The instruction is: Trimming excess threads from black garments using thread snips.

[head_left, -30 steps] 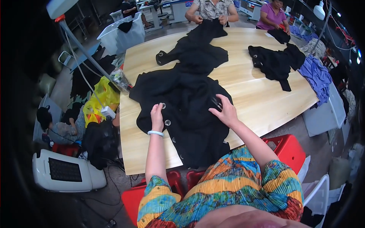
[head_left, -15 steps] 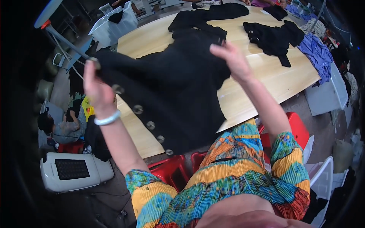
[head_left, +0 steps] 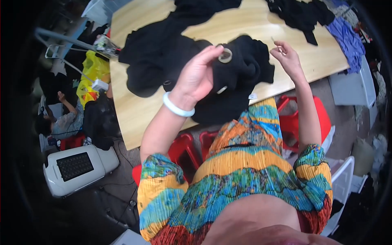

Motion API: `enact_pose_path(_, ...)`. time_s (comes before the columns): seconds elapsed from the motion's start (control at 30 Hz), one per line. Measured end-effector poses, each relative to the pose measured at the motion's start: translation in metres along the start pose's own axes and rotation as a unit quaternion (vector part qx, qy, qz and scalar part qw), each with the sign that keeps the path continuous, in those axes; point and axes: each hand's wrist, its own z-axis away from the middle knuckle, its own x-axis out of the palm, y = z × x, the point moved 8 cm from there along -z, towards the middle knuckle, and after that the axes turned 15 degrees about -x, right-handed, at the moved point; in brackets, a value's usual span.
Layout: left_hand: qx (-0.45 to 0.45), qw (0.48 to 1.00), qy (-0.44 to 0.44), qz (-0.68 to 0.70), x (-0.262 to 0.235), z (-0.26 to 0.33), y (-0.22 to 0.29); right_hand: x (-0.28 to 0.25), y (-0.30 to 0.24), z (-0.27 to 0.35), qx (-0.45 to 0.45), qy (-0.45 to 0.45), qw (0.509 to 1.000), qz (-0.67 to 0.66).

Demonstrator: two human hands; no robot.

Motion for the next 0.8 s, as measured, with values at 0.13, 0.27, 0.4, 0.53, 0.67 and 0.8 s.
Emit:
enact_pose_path(0.13, -0.116, 0.992, -0.013, 0.041, -0.013, -0.015, -0.041, 0.007, 0.008, 0.030, -0.009, -0.008, 0.998, -0.054)
enact_pose_path(0.27, -0.102, 0.995, -0.018, -0.012, -0.003, -0.019, -0.037, 0.024, -0.076, 0.027, -0.080, -0.079, 0.966, -0.234)
enact_pose_path(0.4, -0.090, 0.994, -0.024, -0.049, 0.022, -0.007, -0.025, 0.041, -0.118, 0.035, -0.178, -0.106, 0.932, -0.296)
enact_pose_path(0.53, -0.059, 0.993, 0.003, -0.105, 0.023, -0.011, -0.022, 0.048, -0.108, 0.035, -0.160, -0.094, 0.935, -0.301)
enact_pose_path(0.67, -0.016, 0.986, 0.048, -0.161, 0.006, -0.016, -0.026, 0.069, -0.089, 0.041, -0.057, -0.096, 0.911, -0.397)
enact_pose_path(0.8, 0.237, 0.881, 0.196, -0.360, 0.012, 0.012, -0.002, 0.071, -0.073, 0.045, 0.037, -0.060, 0.883, -0.464)
